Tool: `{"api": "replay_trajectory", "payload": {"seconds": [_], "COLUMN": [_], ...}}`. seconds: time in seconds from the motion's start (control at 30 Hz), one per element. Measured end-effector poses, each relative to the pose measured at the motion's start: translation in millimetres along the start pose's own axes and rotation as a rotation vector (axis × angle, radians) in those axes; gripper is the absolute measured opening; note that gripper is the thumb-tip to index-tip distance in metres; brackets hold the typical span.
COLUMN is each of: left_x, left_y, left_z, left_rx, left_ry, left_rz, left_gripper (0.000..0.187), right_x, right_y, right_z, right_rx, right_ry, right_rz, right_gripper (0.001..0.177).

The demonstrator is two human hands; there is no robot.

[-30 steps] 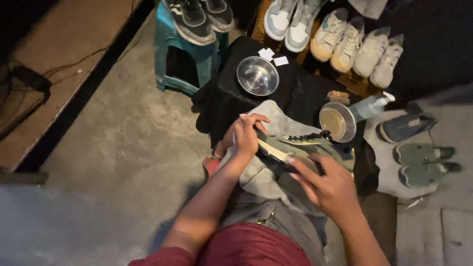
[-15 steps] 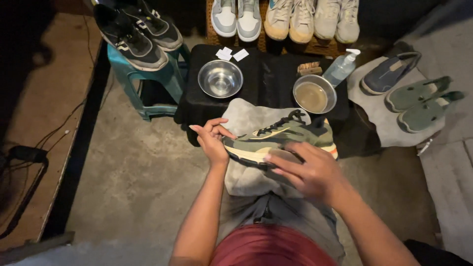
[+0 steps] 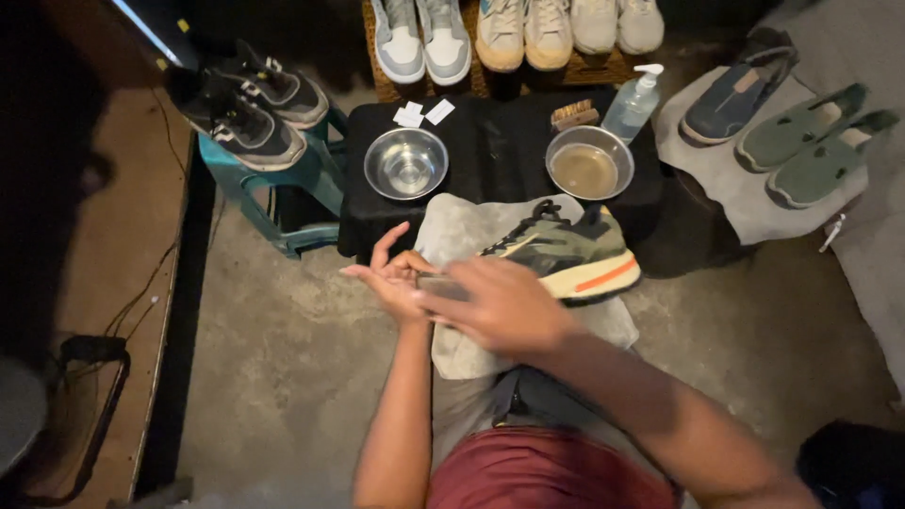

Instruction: The person scrubs a green sneaker with a brush dipped in soapy water, focusing on the midsole and upper. They repeatedly dip the brush and continue scrubbing different areas of the shoe.

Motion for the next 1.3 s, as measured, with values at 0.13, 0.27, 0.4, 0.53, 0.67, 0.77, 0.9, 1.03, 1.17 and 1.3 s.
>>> {"api": "replay_trajectory", "payload": {"seconds": [0.13,0.27,0.4,0.53,0.67,0.77,0.9,1.03,1.17,1.3], "left_x": [4,5,2,9,11,12,10,7,-9,-30], "left_y": [1,-3,-11,-11,-26,-27,-13,3,56,106], "left_z": [13,27,32,9,36,42,27,-24,-83,-102], "left_rx": [-0.127,-0.156,-0.025,0.163,-0.113,-0.176,-0.023,0.168,0.803,1.231], "left_ry": [0.006,0.044,0.141,0.29,0.304,0.348,0.473,0.476,0.383,0.456], "left_rz": [-0.089,-0.068,0.08,0.288,0.179,0.163,0.187,0.267,0.453,0.618], "left_gripper": [0.109,0.111,0.115,0.106,0.101,0.097,0.104,0.087,0.047,0.053], "right_x": [-48,-53,-19,-15,-69,-108,-131,-122,-120,-122], "right_y": [-49,-61,-24,-5,-33,-78,-106,-90,-89,-84], "right_z": [-30,-36,1,7,-23,-64,-79,-66,-65,-57], "right_rx": [0.025,-0.103,-0.038,-0.078,-0.109,-0.244,-0.37,-0.312,-0.456,-0.55], "right_ry": [0.052,0.079,-0.021,-0.004,0.047,0.135,0.2,0.316,0.328,0.427], "right_rz": [0.07,0.007,-0.151,-0.16,-0.141,-0.078,-0.072,-0.057,-0.16,-0.154], "right_gripper": [0.031,0.028,0.025,0.026,0.025,0.029,0.022,0.045,0.031,0.033]}}
Point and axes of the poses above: each hand's wrist, its own x-axis towards the middle knuckle, its own y-axis out of the palm, z = x × y, the point moved 3 cm from there along x, towards the middle knuckle, and after that the axes turned 10 degrees about y, right-handed, at the moved point
